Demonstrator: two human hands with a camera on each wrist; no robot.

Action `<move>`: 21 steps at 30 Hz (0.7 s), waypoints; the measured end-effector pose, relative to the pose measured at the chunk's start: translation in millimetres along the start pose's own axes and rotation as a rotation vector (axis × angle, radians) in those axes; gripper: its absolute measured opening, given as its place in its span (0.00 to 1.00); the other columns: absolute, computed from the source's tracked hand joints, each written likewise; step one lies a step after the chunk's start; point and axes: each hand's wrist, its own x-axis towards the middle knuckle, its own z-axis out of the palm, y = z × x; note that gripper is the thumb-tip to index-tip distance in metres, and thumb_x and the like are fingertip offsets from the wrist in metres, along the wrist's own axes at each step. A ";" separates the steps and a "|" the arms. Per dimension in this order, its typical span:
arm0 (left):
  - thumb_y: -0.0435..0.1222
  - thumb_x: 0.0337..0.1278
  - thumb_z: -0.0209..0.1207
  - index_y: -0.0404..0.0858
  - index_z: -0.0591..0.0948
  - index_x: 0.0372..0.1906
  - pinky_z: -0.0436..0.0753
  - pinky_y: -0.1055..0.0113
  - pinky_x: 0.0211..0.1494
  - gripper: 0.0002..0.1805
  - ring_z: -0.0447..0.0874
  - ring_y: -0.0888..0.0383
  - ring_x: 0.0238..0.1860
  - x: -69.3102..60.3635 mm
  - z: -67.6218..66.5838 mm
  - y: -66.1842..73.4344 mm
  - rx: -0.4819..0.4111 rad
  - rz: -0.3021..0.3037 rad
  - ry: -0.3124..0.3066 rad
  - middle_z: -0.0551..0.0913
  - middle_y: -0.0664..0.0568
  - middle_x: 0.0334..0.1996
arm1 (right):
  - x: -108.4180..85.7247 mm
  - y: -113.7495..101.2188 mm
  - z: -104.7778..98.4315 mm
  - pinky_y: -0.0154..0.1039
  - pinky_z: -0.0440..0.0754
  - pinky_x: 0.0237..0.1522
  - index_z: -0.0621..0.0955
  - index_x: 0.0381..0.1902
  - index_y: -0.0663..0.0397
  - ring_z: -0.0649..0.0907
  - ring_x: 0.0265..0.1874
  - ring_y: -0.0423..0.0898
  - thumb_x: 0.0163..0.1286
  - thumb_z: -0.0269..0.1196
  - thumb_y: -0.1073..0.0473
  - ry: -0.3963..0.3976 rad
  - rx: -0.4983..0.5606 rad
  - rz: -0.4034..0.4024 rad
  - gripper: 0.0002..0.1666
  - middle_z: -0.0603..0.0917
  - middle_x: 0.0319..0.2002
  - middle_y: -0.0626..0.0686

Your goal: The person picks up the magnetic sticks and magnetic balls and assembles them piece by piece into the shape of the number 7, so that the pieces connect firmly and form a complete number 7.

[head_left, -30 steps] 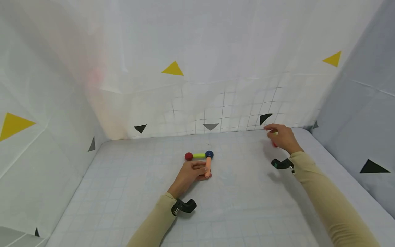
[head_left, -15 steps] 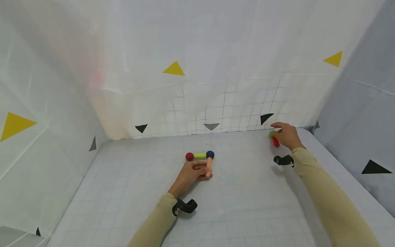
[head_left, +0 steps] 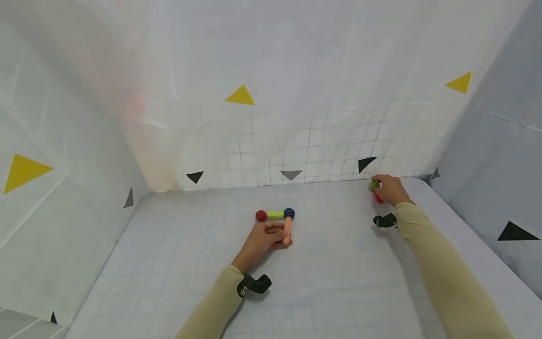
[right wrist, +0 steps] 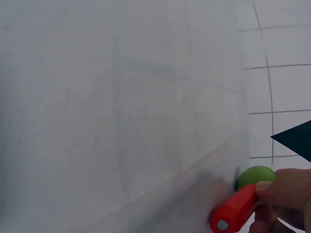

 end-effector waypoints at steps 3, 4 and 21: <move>0.30 0.71 0.64 0.26 0.78 0.64 0.87 0.60 0.49 0.21 0.91 0.46 0.46 -0.1 0.0 -0.3 -0.003 0.004 -0.002 0.88 0.40 0.48 | 1.2 -1.1 -0.2 0.68 0.70 0.63 0.72 0.68 0.74 0.73 0.59 0.73 0.71 0.58 0.71 -0.028 -0.015 -0.009 0.28 0.72 0.61 0.79; 0.30 0.71 0.64 0.26 0.78 0.64 0.87 0.60 0.49 0.21 0.90 0.46 0.46 -0.2 -0.1 -0.3 -0.003 0.005 -0.002 0.88 0.40 0.48 | 2.0 -1.7 -0.4 0.68 0.70 0.64 0.72 0.68 0.74 0.72 0.59 0.72 0.71 0.58 0.71 -0.043 -0.021 -0.007 0.28 0.72 0.61 0.79; 0.31 0.71 0.64 0.26 0.79 0.64 0.87 0.61 0.49 0.21 0.91 0.47 0.45 0.8 0.6 0.6 0.024 0.002 0.006 0.88 0.41 0.47 | -4.0 1.5 2.0 0.61 0.80 0.54 0.70 0.62 0.66 0.76 0.54 0.70 0.72 0.64 0.68 -0.051 0.124 0.059 0.24 0.73 0.59 0.77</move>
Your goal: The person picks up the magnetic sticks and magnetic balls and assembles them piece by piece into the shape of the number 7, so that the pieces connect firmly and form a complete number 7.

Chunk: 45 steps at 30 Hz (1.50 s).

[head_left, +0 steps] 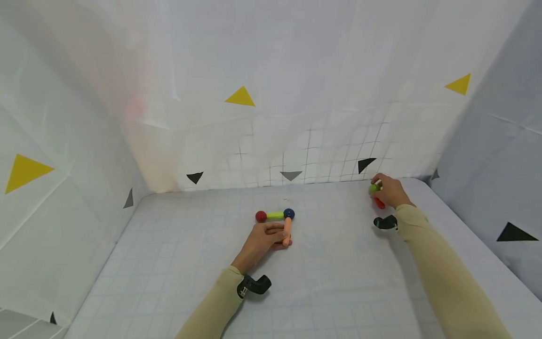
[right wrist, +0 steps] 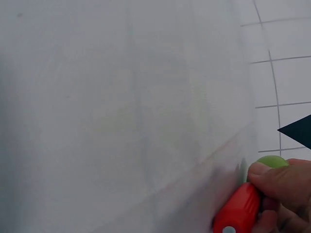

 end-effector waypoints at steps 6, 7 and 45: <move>0.31 0.72 0.64 0.26 0.79 0.64 0.87 0.62 0.49 0.21 0.91 0.47 0.45 -0.4 0.4 -0.2 0.009 0.002 -0.002 0.88 0.40 0.47 | -4.2 0.5 3.4 0.61 0.80 0.52 0.71 0.63 0.69 0.77 0.53 0.69 0.72 0.66 0.68 0.052 -0.006 -0.043 0.26 0.75 0.56 0.76; 0.31 0.72 0.64 0.26 0.79 0.64 0.87 0.62 0.49 0.21 0.91 0.47 0.45 -0.4 0.5 -0.3 0.010 0.001 -0.002 0.88 0.40 0.47 | -5.3 0.0 3.5 0.61 0.80 0.52 0.71 0.63 0.70 0.76 0.53 0.69 0.72 0.66 0.68 0.059 -0.009 -0.046 0.26 0.75 0.55 0.75; 0.30 0.71 0.65 0.27 0.78 0.64 0.87 0.61 0.49 0.22 0.91 0.47 0.45 -1.5 1.4 1.5 0.012 0.004 0.005 0.88 0.41 0.48 | -46.7 -26.2 9.9 0.48 0.83 0.44 0.80 0.64 0.60 0.79 0.54 0.65 0.73 0.69 0.53 0.340 0.194 -0.031 0.27 0.80 0.59 0.68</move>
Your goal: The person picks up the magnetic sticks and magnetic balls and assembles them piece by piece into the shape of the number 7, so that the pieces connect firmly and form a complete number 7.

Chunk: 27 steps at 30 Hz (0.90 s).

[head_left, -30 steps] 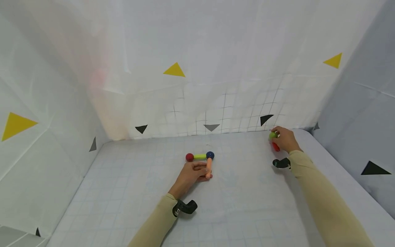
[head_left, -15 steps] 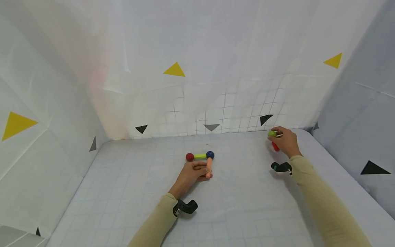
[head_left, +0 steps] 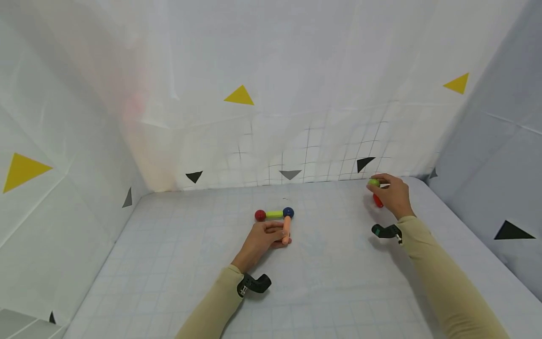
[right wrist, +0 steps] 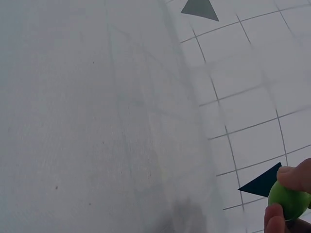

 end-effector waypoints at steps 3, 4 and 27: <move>0.30 0.71 0.65 0.27 0.78 0.65 0.87 0.61 0.49 0.22 0.91 0.47 0.45 0.6 -0.4 0.2 -0.007 0.000 -0.002 0.88 0.41 0.48 | -3.0 -4.4 -0.2 0.46 0.82 0.43 0.79 0.65 0.61 0.80 0.54 0.64 0.72 0.71 0.56 -0.013 0.012 0.004 0.28 0.80 0.59 0.68; 0.30 0.71 0.65 0.26 0.78 0.65 0.87 0.61 0.49 0.22 0.91 0.47 0.45 0.9 -0.5 0.2 -0.010 -0.001 -0.004 0.87 0.41 0.48 | -4.1 -5.3 0.1 0.44 0.82 0.42 0.79 0.65 0.61 0.80 0.54 0.64 0.71 0.71 0.56 -0.016 0.014 0.004 0.28 0.80 0.59 0.68; 0.29 0.71 0.64 0.27 0.78 0.65 0.87 0.62 0.49 0.22 0.91 0.47 0.46 -1.5 -0.1 2.0 -0.013 0.008 -0.009 0.88 0.41 0.48 | -41.3 -34.5 16.3 0.40 0.81 0.37 0.82 0.61 0.60 0.84 0.44 0.57 0.72 0.70 0.44 -0.017 0.069 -0.045 0.31 0.84 0.54 0.63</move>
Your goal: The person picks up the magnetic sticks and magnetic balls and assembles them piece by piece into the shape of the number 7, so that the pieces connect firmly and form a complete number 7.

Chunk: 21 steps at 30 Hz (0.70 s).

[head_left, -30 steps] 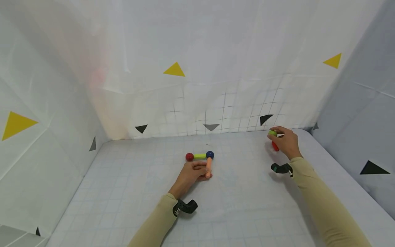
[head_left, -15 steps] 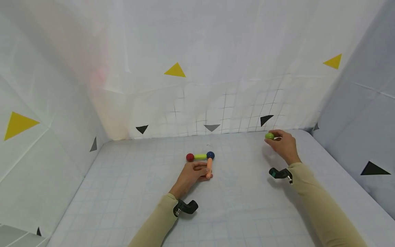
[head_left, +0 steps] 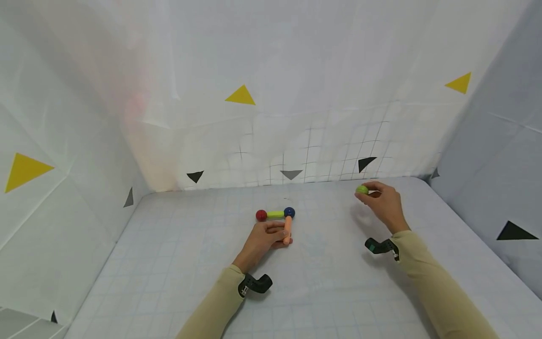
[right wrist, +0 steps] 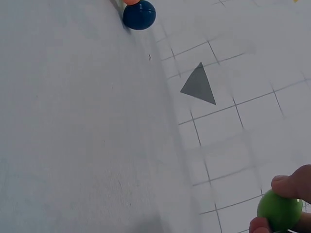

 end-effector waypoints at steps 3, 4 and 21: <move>0.29 0.71 0.64 0.27 0.78 0.65 0.87 0.61 0.49 0.21 0.91 0.47 0.46 0.7 -0.1 -0.8 0.002 -0.003 -0.002 0.88 0.40 0.48 | -6.6 -1.8 2.5 0.38 0.81 0.37 0.82 0.62 0.58 0.85 0.44 0.56 0.72 0.70 0.43 -0.008 0.025 -0.017 0.31 0.84 0.54 0.62; 0.29 0.71 0.64 0.27 0.78 0.65 0.87 0.61 0.49 0.21 0.91 0.47 0.46 1.0 0.0 -1.1 -0.003 -0.008 -0.002 0.88 0.40 0.48 | -8.9 -2.4 3.5 0.37 0.81 0.37 0.82 0.63 0.57 0.85 0.43 0.55 0.72 0.70 0.43 -0.009 0.032 -0.024 0.31 0.85 0.54 0.61; 0.30 0.71 0.64 0.28 0.79 0.64 0.87 0.61 0.49 0.21 0.91 0.47 0.46 2.5 0.3 -1.7 0.005 -0.021 0.013 0.88 0.42 0.48 | -22.6 -27.3 13.3 0.30 0.81 0.38 0.82 0.62 0.57 0.85 0.43 0.54 0.69 0.74 0.52 -0.061 0.107 -0.066 0.28 0.85 0.53 0.61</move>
